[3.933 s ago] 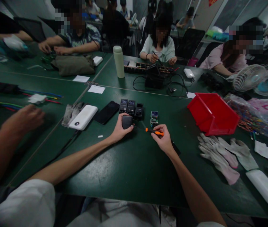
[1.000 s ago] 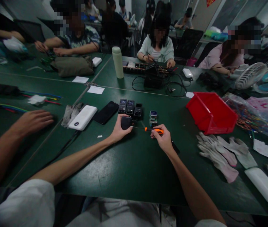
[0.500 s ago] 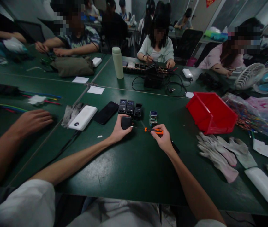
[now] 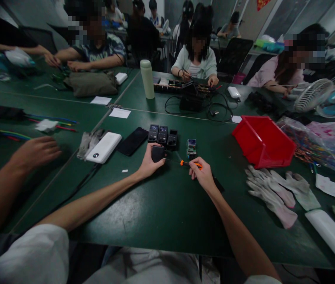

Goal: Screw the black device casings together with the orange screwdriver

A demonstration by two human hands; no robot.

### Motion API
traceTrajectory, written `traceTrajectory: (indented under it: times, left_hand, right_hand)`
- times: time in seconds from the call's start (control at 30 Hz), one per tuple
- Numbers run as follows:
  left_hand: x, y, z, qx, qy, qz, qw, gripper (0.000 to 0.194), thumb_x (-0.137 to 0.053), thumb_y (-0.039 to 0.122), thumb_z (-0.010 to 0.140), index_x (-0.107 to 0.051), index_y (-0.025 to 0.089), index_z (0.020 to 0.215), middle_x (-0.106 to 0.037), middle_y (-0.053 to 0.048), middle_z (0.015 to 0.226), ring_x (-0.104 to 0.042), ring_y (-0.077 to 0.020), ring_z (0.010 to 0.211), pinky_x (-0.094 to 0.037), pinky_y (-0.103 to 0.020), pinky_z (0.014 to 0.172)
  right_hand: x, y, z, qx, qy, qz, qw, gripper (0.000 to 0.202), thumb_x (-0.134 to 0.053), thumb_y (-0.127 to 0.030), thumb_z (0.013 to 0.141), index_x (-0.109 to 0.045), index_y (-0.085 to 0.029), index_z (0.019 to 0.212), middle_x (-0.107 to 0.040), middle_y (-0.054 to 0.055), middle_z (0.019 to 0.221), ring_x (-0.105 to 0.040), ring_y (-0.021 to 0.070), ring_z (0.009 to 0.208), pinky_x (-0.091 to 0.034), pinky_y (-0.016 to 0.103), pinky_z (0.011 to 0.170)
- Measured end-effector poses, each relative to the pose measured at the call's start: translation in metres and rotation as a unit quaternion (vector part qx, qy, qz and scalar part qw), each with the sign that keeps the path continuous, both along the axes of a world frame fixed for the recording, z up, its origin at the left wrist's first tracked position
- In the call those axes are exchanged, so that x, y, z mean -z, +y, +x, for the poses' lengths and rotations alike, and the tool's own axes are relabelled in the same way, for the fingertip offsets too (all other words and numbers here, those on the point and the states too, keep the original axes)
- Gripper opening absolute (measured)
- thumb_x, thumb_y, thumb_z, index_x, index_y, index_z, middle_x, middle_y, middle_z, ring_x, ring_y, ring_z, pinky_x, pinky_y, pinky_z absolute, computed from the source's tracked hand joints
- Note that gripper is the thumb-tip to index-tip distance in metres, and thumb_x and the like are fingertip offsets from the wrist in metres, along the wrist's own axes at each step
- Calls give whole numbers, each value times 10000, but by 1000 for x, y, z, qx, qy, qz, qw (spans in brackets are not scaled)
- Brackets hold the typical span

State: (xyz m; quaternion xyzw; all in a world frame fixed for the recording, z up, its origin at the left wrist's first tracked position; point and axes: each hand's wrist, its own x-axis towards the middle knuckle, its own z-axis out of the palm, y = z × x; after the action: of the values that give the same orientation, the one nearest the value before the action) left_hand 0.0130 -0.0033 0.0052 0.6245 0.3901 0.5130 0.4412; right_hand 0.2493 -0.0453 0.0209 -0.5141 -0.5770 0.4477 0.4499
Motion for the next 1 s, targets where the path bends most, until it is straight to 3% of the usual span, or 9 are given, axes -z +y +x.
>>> traceTrajectory:
  times: [0.13, 0.37, 0.5, 0.63, 0.73, 0.9, 1.0]
  left_hand:
    - [1, 1, 0, -4, 4, -1, 1000, 502, -648, 178, 730, -372, 218, 1147, -565, -3, 925, -595, -137, 817, -475, -296, 773]
    - [4, 2, -1, -4, 7, 2, 1000, 506, -643, 176, 729, -367, 218, 1150, -561, -2, 929, -600, -139, 828, -478, -304, 787]
    - [3, 1, -1, 2, 4, -1, 1000, 506, -648, 180, 730, -371, 220, 1151, -559, -8, 956, -605, -142, 837, -480, -309, 794]
    - [2, 0, -1, 3, 3, 1, 1000, 507, -645, 170, 727, -372, 217, 1151, -562, -8, 950, -605, -143, 840, -479, -310, 796]
    - [1, 0, 0, 2, 5, 6, 1000, 499, -640, 162, 729, -373, 215, 1148, -565, -5, 942, -602, -140, 838, -474, -306, 798]
    - [1, 1, -1, 4, 2, 4, 1000, 509, -642, 146, 724, -374, 218, 1151, -564, -5, 947, -599, -136, 830, -471, -296, 789]
    - [1, 0, -1, 6, 3, 2, 1000, 510, -643, 152, 724, -374, 218, 1153, -563, -7, 952, -601, -137, 831, -475, -300, 789]
  right_hand:
    - [-1, 1, 3, 14, -30, 47, 998, 305, -733, -360, 762, -550, -203, 949, -609, -3, 803, -555, 102, 558, -471, 235, 509]
    - [-1, 0, 4, 7, -47, 50, 998, 268, -692, -376, 804, -611, -176, 963, -648, 32, 814, -648, 161, 679, -548, 317, 671]
    - [-2, 0, 3, 12, -36, 25, 999, 275, -664, -409, 823, -623, -168, 949, -632, 12, 711, -615, 134, 560, -521, 272, 552]
    - [1, 1, 3, 0, -46, -7, 999, 285, -604, -451, 859, -612, -167, 869, -579, -24, 555, -493, 93, 392, -384, 218, 395]
    - [3, 2, 3, -4, -65, -9, 998, 300, -558, -461, 883, -599, -168, 831, -558, -29, 530, -449, 85, 375, -349, 215, 388]
    - [-1, 1, 3, 21, -134, 118, 984, 280, -708, -388, 772, -617, -187, 944, -643, 33, 870, -616, 161, 729, -511, 285, 660]
    - [-2, -1, 4, 23, -153, 148, 977, 221, -704, -350, 785, -638, -188, 921, -650, 38, 897, -619, 180, 793, -511, 316, 729]
